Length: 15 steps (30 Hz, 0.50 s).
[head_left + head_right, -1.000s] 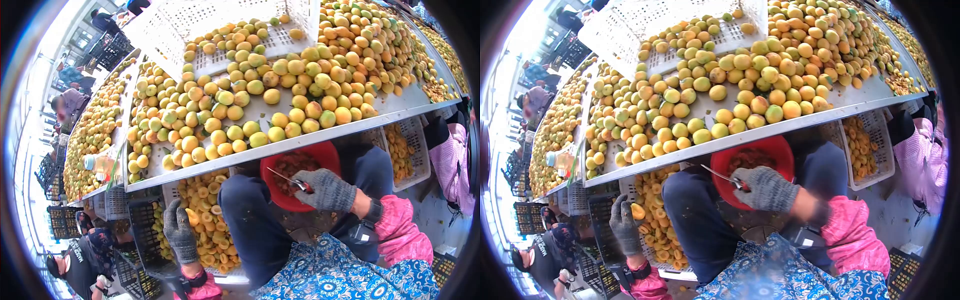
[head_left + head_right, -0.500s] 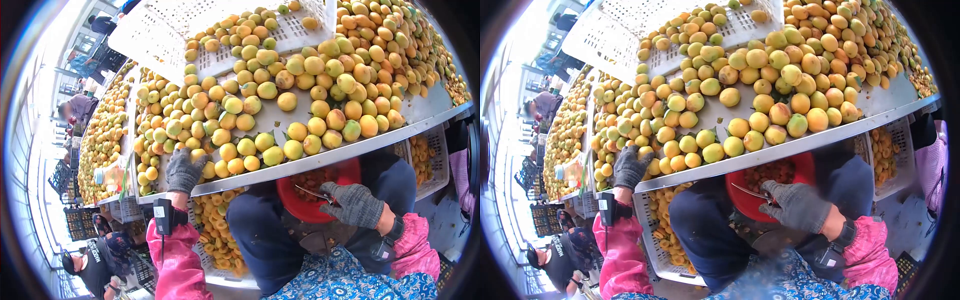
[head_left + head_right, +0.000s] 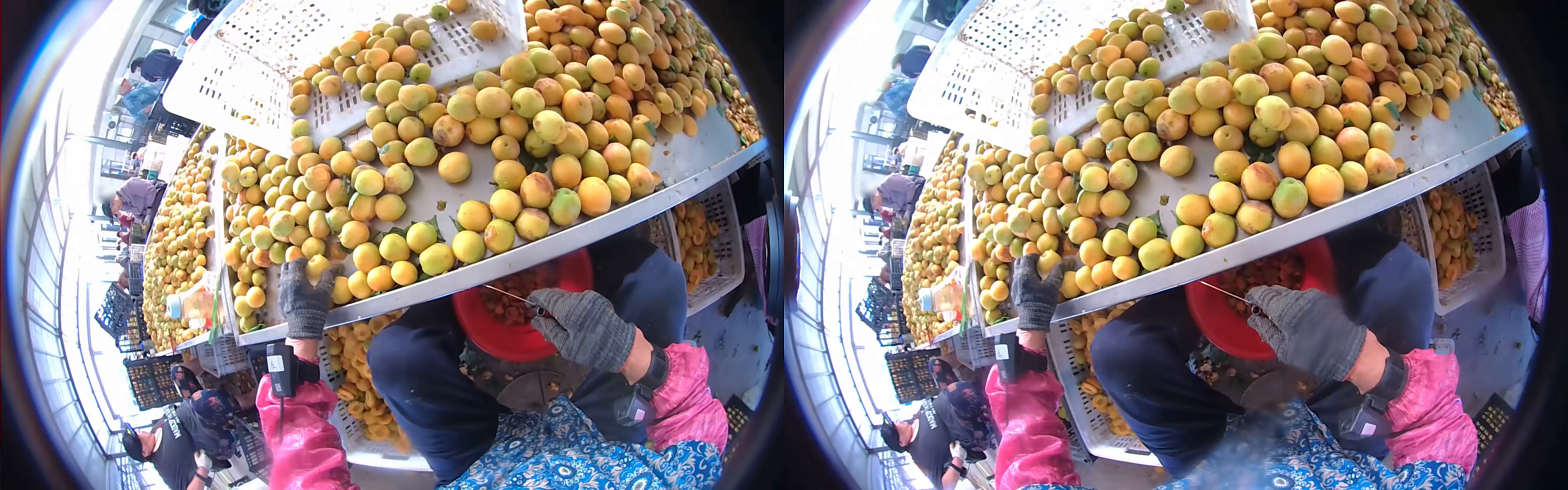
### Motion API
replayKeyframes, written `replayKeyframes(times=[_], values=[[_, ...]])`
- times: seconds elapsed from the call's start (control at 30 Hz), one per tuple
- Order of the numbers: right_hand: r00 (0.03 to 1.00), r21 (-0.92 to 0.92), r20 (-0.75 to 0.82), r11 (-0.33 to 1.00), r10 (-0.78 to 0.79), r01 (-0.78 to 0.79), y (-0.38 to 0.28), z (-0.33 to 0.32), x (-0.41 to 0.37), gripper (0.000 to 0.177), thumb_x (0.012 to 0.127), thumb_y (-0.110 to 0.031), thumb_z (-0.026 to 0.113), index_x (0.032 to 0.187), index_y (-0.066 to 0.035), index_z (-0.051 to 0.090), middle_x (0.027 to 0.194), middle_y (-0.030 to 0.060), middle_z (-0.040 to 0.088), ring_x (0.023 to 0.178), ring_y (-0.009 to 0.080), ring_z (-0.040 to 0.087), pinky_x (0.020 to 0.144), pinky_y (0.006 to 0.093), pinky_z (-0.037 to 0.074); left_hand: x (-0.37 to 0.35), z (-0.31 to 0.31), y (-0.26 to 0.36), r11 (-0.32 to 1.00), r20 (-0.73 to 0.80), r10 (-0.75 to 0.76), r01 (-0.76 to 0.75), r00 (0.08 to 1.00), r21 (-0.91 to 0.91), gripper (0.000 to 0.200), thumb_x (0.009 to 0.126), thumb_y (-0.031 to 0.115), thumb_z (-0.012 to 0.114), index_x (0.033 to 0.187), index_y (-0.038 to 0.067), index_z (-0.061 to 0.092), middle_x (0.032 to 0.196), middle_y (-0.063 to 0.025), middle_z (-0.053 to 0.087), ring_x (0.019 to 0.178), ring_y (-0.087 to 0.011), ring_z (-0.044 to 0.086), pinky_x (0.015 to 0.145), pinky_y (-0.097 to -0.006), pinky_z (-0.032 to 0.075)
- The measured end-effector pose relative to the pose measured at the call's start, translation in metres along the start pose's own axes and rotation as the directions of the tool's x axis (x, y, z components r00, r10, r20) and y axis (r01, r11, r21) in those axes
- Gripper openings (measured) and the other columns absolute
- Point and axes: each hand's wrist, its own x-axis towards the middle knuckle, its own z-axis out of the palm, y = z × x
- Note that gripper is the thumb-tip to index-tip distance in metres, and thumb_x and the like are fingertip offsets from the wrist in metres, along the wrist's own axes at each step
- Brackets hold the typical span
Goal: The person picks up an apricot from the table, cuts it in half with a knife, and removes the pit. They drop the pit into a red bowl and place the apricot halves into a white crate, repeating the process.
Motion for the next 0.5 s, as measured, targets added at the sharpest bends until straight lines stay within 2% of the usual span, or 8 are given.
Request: replayKeyframes(times=[0.03, 0.13, 0.17, 0.23, 0.3, 0.37, 0.43, 0.5], values=[[1.000, 0.003, 0.002, 1.000, 0.001, -0.001, 0.000, -0.001, -0.001, 0.028, 0.082, -0.015, 0.065, 0.107, -0.002, 0.061, 0.089, 0.0209, 0.064, 0.079, 0.0396, 0.062, 0.068, 0.0430, 0.052, -0.004, -0.001, -0.002, 1.000, -0.004, 0.001, -0.001, 1.000, -0.001, 0.042, 0.072, 0.029, 0.077, 0.098, 0.001, 0.059, 0.092, -0.0162, 0.058, 0.087, -0.0340, 0.058, 0.078, -0.0402, 0.048], [0.999, 0.109, 0.011, 0.993, 0.037, -0.038, -0.001, -0.002, -0.001, 0.027, 0.084, -0.014, 0.064, 0.107, -0.001, 0.061, 0.090, 0.0200, 0.064, 0.078, 0.0375, 0.064, 0.069, 0.0401, 0.053, -0.008, -0.009, -0.001, 0.919, -0.121, -0.013, -0.036, 0.993, -0.392, 0.034, 0.074, 0.014, 0.077, 0.099, 0.001, 0.058, 0.090, -0.0111, 0.056, 0.083, -0.0260, 0.059, 0.074, -0.0339, 0.049], [0.999, 0.107, 0.007, 0.994, 0.036, -0.037, -0.003, -0.003, 0.000, 0.027, 0.084, -0.014, 0.064, 0.107, -0.001, 0.061, 0.090, 0.0200, 0.064, 0.078, 0.0375, 0.064, 0.069, 0.0401, 0.053, -0.009, -0.020, 0.007, 0.918, -0.125, -0.010, -0.040, 0.992, -0.393, 0.034, 0.074, 0.014, 0.077, 0.099, 0.001, 0.058, 0.090, -0.0111, 0.056, 0.083, -0.0260, 0.059, 0.074, -0.0339, 0.049], [0.997, 0.330, -0.056, 0.943, 0.061, -0.039, -0.008, -0.005, 0.002, 0.027, 0.086, -0.014, 0.064, 0.109, -0.001, 0.060, 0.092, 0.0166, 0.065, 0.076, 0.0304, 0.067, 0.069, 0.0365, 0.053, -0.012, -0.052, 0.037, 0.775, 0.033, -0.122, 0.116, 0.992, -0.621, 0.028, 0.081, 0.004, 0.070, 0.106, 0.000, 0.057, 0.094, -0.0029, 0.058, 0.085, -0.0141, 0.057, 0.080, -0.0290, 0.048], [0.993, 0.395, -0.068, 0.917, 0.096, -0.061, -0.014, -0.010, 0.006, 0.026, 0.086, -0.015, 0.064, 0.108, -0.002, 0.062, 0.091, 0.0173, 0.066, 0.080, 0.0305, 0.067, 0.073, 0.0363, 0.052, -0.018, -0.070, 0.065, 0.654, 0.041, -0.115, 0.106, 0.993, -0.749, 0.023, 0.083, 0.004, 0.067, 0.104, -0.001, 0.058, 0.092, -0.0020, 0.059, 0.079, -0.0112, 0.057, 0.076, -0.0267, 0.049], [0.987, 0.455, -0.080, 0.886, 0.143, -0.091, -0.018, -0.008, 0.006, 0.026, 0.086, -0.016, 0.065, 0.108, -0.003, 0.063, 0.091, 0.0179, 0.067, 0.084, 0.0306, 0.067, 0.077, 0.0361, 0.051, -0.028, -0.097, 0.116, 0.387, 0.291, -0.208, 0.351, 0.934, -0.853, 0.016, 0.085, 0.005, 0.063, 0.099, -0.001, 0.061, 0.084, -0.0019, 0.060, 0.074, -0.0099, 0.057, 0.070, -0.0236, 0.048], [0.981, 0.686, -0.024, 0.717, 0.191, -0.123, -0.020, -0.001, 0.006, 0.030, 0.085, -0.017, 0.067, 0.112, -0.003, 0.062, 0.091, 0.0154, 0.067, 0.087, 0.0257, 0.066, 0.081, 0.0352, 0.050, -0.046, -0.095, 0.157, -0.022, 0.462, -0.186, 0.467, 0.867, -0.884, 0.012, 0.083, 0.000, 0.063, 0.095, -0.002, 0.064, 0.085, -0.0031, 0.062, 0.071, -0.0106, 0.056, 0.065, -0.0248, 0.048], [0.960, 0.674, -0.007, 0.711, 0.278, -0.201, -0.040, 0.006, 0.008, 0.030, 0.085, -0.016, 0.067, 0.112, -0.003, 0.062, 0.092, 0.0146, 0.067, 0.091, 0.0251, 0.065, 0.084, 0.0357, 0.049, -0.067, -0.079, 0.201, 0.323, 0.501, -0.084, 0.499, 0.861, -0.804, 0.012, 0.085, 0.003, 0.065, 0.096, 0.000, 0.065, 0.088, -0.0016, 0.062, 0.076, -0.0099, 0.056, 0.070, -0.0231, 0.047]])
